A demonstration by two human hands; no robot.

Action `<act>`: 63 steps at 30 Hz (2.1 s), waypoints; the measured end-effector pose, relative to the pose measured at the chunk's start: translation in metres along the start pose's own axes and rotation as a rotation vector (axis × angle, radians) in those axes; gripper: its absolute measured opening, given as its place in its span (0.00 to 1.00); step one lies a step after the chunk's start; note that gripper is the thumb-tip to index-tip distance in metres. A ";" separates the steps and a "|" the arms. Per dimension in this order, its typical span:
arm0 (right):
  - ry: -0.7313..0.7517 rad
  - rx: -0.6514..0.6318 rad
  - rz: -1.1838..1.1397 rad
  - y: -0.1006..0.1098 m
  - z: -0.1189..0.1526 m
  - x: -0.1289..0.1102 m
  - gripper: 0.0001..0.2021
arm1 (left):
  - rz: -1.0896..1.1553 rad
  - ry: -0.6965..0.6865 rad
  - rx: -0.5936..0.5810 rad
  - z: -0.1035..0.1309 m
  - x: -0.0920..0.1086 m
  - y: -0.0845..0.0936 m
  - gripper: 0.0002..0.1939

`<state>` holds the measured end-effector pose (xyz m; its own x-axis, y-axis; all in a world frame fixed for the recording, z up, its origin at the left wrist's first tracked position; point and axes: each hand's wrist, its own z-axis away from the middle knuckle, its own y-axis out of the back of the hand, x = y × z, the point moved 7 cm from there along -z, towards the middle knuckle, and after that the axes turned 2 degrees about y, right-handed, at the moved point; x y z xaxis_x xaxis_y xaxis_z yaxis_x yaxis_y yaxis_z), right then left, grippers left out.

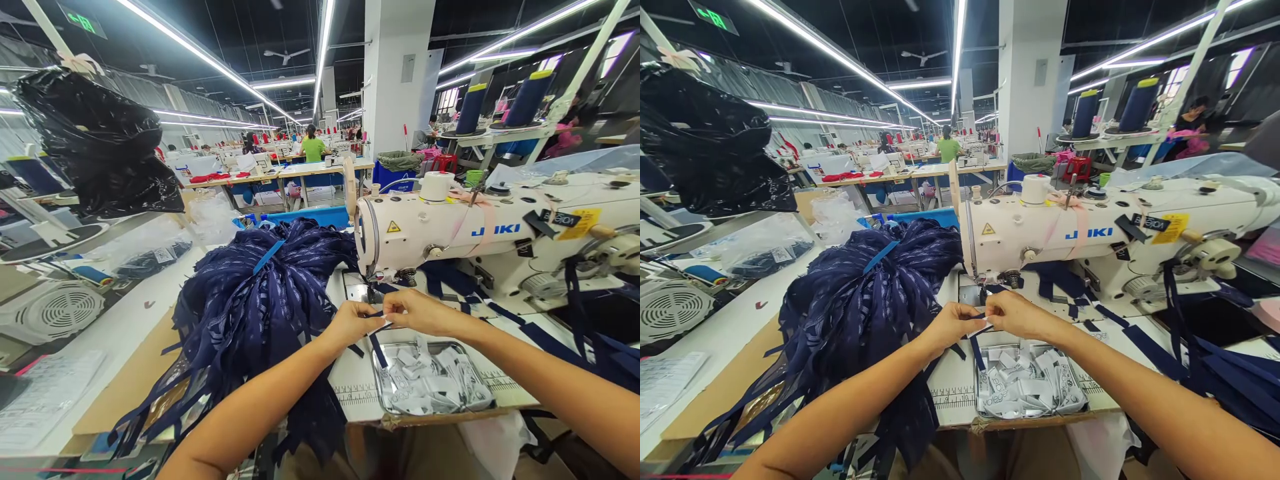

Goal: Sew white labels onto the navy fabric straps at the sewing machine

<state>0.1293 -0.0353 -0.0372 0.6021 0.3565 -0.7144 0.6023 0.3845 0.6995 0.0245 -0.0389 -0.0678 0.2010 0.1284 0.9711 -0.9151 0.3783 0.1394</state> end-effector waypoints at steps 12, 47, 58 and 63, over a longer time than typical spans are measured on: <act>-0.149 0.226 -0.636 -0.014 0.010 0.022 0.12 | 0.068 0.041 0.075 0.001 0.000 0.012 0.13; 0.305 0.515 0.884 0.046 0.064 0.016 0.15 | -1.683 -1.196 -0.033 -0.016 -0.001 -0.034 0.10; 0.399 0.385 0.878 0.019 0.003 0.049 0.19 | -1.690 -1.148 0.025 0.000 -0.009 -0.020 0.11; 0.216 0.334 0.721 -0.013 -0.009 0.026 0.12 | -1.666 -1.162 0.052 0.000 -0.007 -0.021 0.10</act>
<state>0.1328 -0.0234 -0.0652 0.8074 0.5878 -0.0517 0.2510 -0.2629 0.9316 0.0419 -0.0478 -0.0779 0.4334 -0.7848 -0.4430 -0.1269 -0.5399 0.8321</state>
